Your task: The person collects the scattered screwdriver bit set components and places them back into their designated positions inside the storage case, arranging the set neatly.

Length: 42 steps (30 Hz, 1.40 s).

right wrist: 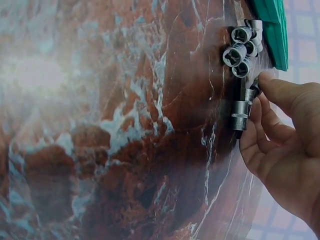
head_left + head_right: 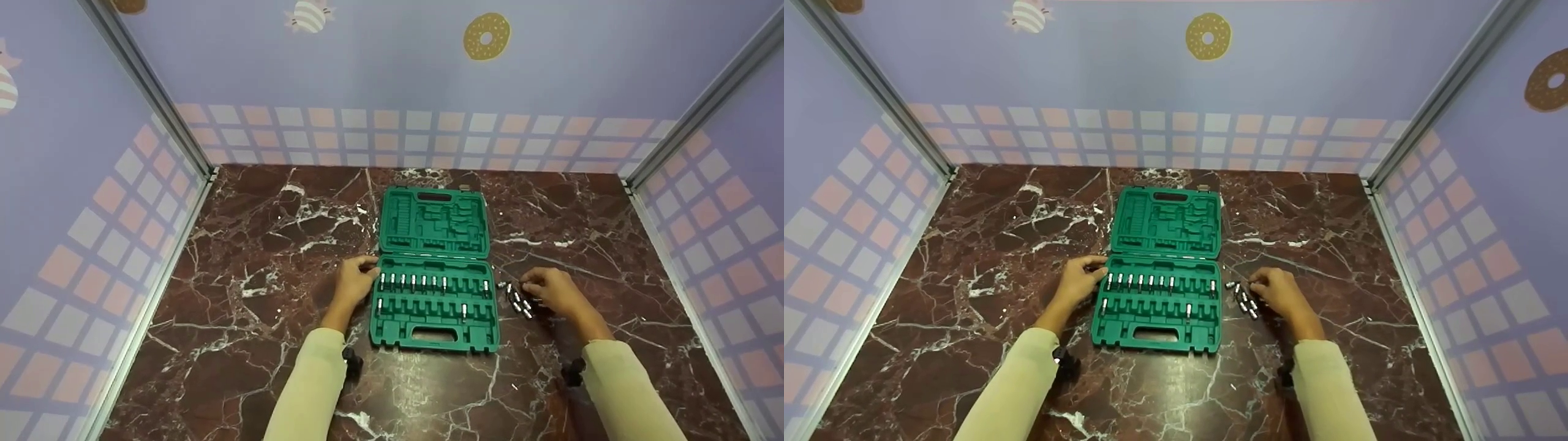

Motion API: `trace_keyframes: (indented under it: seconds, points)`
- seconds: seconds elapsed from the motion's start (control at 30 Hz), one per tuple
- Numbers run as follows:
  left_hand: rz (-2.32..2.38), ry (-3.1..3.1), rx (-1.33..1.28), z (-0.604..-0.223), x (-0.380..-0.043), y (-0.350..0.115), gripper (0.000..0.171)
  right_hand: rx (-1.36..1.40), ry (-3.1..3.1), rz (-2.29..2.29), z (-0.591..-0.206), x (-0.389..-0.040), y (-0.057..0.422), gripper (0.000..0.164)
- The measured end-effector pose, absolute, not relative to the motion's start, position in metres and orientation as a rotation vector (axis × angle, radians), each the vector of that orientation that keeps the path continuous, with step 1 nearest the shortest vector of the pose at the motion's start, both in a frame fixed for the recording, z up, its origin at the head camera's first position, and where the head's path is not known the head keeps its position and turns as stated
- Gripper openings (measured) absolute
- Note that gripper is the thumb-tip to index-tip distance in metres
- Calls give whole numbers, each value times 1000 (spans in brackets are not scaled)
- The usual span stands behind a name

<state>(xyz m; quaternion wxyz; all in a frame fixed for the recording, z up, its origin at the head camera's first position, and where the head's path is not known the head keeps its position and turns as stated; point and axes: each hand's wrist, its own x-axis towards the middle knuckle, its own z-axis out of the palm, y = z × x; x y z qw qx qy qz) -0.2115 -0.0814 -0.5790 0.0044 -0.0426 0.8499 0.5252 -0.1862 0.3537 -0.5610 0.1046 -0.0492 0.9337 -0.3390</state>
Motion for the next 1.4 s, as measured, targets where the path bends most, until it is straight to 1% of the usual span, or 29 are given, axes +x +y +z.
trace_keyframes:
  seconds: [0.27,0.57,0.77,0.93,1.13,1.4]
  points:
    - [1652,2669,-139,-580,-211,-81,21,-119,2791,-1121,-560,-185,356,18]
    - [1671,2650,-115,-581,-211,-82,22,-69,2630,-1479,-561,-185,352,26]
    - [1670,2644,-118,-581,-211,-83,21,-63,2513,-1641,-557,-186,342,30]
    - [1656,2662,-124,-580,-212,-82,20,-71,2441,-1690,-555,-186,328,34]
    - [1641,2684,-121,-579,-212,-81,20,-87,2414,-1715,-555,-189,310,28]
    - [1633,2681,-112,-579,-211,-81,21,-165,2291,-1780,-552,-187,288,28]
